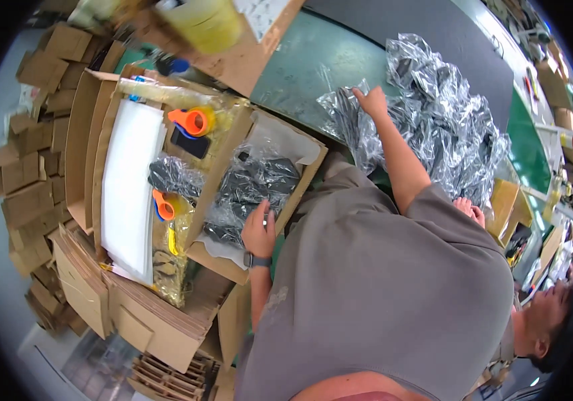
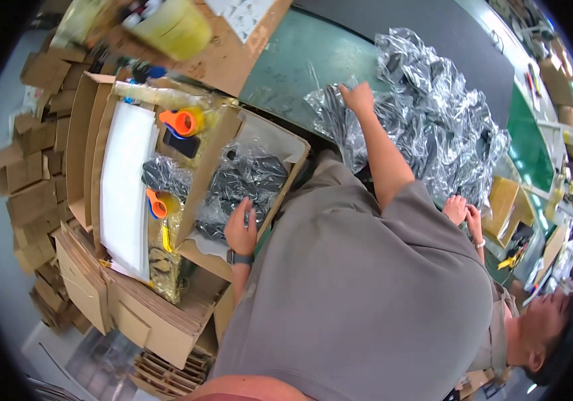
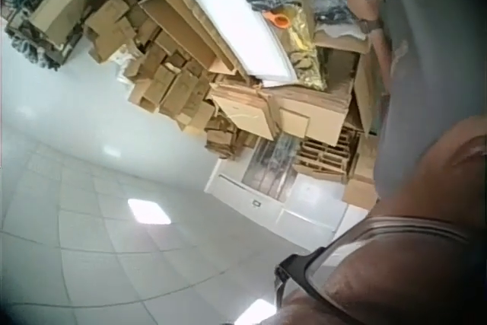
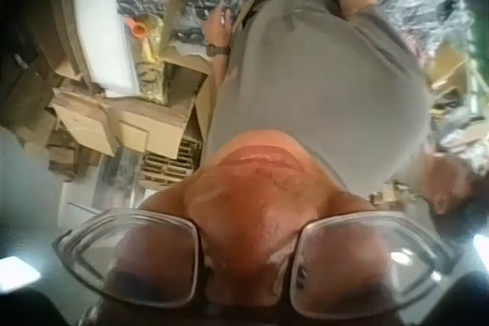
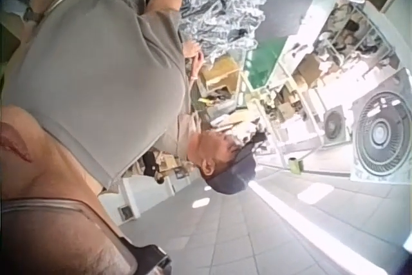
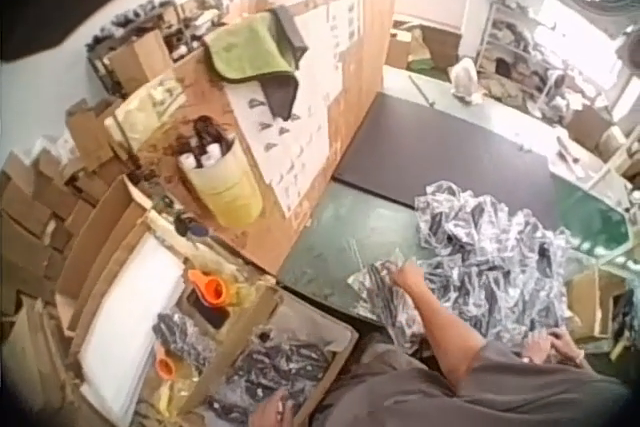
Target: Packing industrial product parts into cardboard boxes with foam protection and sealing them with tape.
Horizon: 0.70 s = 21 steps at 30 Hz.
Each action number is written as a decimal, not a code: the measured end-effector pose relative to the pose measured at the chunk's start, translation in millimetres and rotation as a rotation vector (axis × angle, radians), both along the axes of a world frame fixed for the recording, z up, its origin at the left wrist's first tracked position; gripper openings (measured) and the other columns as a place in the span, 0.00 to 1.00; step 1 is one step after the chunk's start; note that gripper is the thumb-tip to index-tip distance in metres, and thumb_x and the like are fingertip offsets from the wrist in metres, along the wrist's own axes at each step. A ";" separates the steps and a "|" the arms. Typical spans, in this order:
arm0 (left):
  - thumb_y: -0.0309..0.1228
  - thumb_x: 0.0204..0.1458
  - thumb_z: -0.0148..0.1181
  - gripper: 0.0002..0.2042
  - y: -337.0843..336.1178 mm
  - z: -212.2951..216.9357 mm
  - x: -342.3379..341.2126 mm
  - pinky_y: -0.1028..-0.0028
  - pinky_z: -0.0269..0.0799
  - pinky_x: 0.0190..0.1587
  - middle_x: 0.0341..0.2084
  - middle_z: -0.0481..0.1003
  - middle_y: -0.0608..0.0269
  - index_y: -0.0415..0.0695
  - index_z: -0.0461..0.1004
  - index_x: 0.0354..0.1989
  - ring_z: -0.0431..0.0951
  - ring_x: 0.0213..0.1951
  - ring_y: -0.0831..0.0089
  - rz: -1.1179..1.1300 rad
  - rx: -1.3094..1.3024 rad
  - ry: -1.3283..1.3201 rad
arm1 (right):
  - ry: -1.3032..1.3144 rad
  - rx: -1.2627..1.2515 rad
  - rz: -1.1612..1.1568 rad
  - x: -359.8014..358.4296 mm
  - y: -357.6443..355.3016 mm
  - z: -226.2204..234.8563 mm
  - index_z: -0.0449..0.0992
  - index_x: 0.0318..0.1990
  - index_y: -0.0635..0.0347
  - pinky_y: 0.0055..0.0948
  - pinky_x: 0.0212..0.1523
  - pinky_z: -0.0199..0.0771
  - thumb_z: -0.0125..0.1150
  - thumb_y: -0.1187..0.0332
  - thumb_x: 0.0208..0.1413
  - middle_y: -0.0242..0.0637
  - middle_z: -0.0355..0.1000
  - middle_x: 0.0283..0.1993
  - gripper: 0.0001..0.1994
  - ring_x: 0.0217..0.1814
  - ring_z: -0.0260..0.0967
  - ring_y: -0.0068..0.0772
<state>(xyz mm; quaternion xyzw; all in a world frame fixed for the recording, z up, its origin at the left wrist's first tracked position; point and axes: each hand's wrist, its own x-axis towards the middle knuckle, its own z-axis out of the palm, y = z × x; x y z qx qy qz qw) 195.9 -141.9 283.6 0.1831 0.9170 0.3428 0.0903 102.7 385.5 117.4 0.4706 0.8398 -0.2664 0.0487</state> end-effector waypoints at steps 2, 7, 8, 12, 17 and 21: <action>0.27 0.65 0.68 0.19 50.7 -2.2 -35.2 0.61 0.83 0.52 0.50 0.87 0.55 0.43 0.81 0.64 0.87 0.49 0.55 -0.115 0.030 -0.006 | -0.214 -0.184 0.066 56.2 59.0 -79.1 0.80 0.58 0.83 0.54 0.68 0.76 0.70 0.25 0.54 0.70 0.80 0.61 0.54 0.67 0.77 0.68; 0.29 0.65 0.68 0.18 138.2 11.7 -66.4 0.61 0.83 0.53 0.49 0.87 0.55 0.44 0.81 0.63 0.88 0.49 0.56 -0.239 -0.035 0.060 | -0.159 -0.124 0.115 76.4 -12.1 -77.1 0.72 0.68 0.79 0.51 0.73 0.72 0.69 0.38 0.63 0.69 0.71 0.69 0.46 0.75 0.68 0.66; 0.30 0.65 0.67 0.18 152.0 15.8 -67.0 0.61 0.83 0.53 0.49 0.87 0.55 0.44 0.81 0.63 0.87 0.50 0.55 -0.193 0.002 0.022 | 0.055 0.056 0.150 78.4 -12.1 -48.5 0.71 0.68 0.78 0.51 0.72 0.72 0.71 0.43 0.63 0.68 0.72 0.67 0.42 0.73 0.68 0.66; 0.29 0.66 0.67 0.17 215.8 17.1 -71.4 0.62 0.82 0.54 0.49 0.87 0.54 0.42 0.82 0.62 0.88 0.50 0.56 -0.201 0.065 -0.050 | 0.389 0.331 -0.049 102.6 85.9 22.8 0.74 0.64 0.77 0.50 0.68 0.73 0.72 0.51 0.64 0.64 0.77 0.61 0.35 0.68 0.72 0.64; 0.32 0.65 0.68 0.16 289.7 6.4 -88.3 0.60 0.83 0.53 0.50 0.87 0.56 0.45 0.83 0.60 0.87 0.50 0.54 -0.431 0.020 -0.080 | 0.229 -0.193 -0.533 98.2 235.7 -17.1 0.86 0.49 0.67 0.46 0.59 0.79 0.68 0.42 0.65 0.54 0.85 0.50 0.30 0.53 0.83 0.54; 0.32 0.65 0.67 0.16 334.3 21.8 -102.0 0.59 0.83 0.52 0.50 0.86 0.57 0.46 0.82 0.61 0.86 0.50 0.55 -0.552 -0.097 -0.031 | 0.348 0.351 -0.224 34.4 263.9 27.7 0.85 0.52 0.69 0.45 0.60 0.80 0.71 0.36 0.60 0.59 0.83 0.55 0.37 0.57 0.82 0.56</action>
